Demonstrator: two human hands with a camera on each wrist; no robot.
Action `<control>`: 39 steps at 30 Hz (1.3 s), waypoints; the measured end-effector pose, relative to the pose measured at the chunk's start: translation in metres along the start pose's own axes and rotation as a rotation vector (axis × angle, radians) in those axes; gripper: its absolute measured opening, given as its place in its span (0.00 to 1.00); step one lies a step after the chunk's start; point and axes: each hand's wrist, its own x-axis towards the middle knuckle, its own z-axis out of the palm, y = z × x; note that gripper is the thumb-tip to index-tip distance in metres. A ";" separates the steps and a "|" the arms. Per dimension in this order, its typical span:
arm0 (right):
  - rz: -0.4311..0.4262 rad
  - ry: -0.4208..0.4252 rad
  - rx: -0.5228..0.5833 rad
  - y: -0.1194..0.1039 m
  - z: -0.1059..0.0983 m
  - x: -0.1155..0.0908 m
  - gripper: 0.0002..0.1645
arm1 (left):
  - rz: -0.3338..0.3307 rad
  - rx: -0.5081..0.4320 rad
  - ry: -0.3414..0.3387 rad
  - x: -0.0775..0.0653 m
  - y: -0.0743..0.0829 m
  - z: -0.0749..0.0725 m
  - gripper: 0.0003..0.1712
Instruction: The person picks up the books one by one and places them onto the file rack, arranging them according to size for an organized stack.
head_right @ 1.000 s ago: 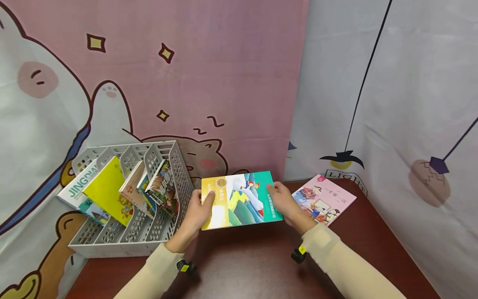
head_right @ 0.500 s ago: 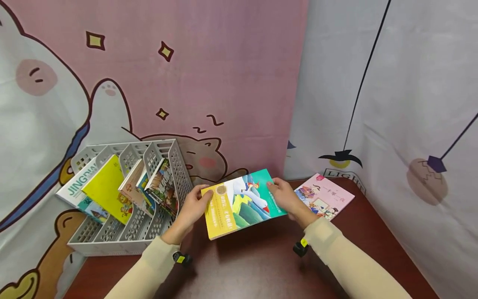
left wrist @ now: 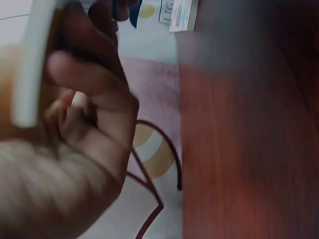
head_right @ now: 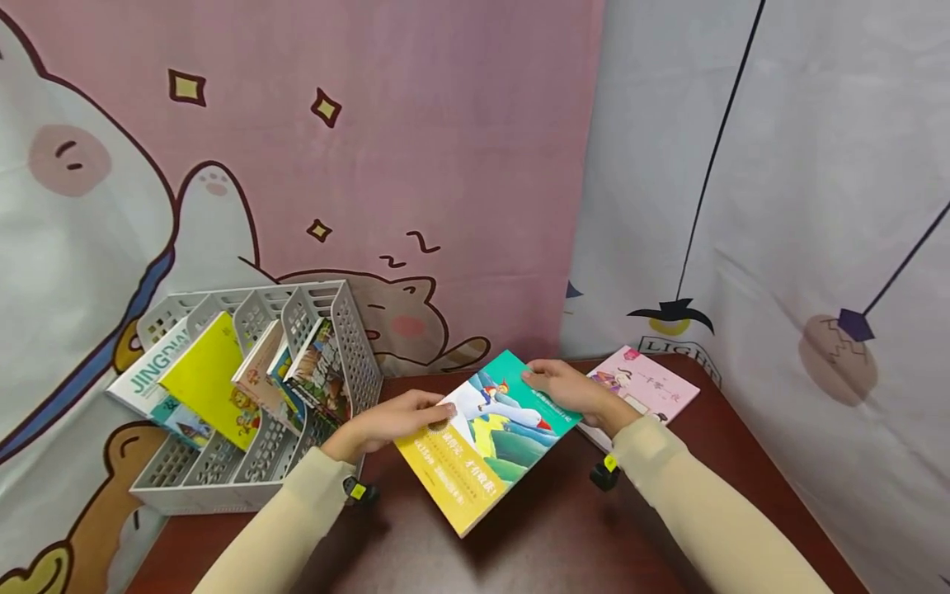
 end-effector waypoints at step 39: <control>-0.003 0.221 0.493 0.002 0.077 0.000 0.33 | 0.151 -0.224 0.688 0.014 0.004 0.077 0.21</control>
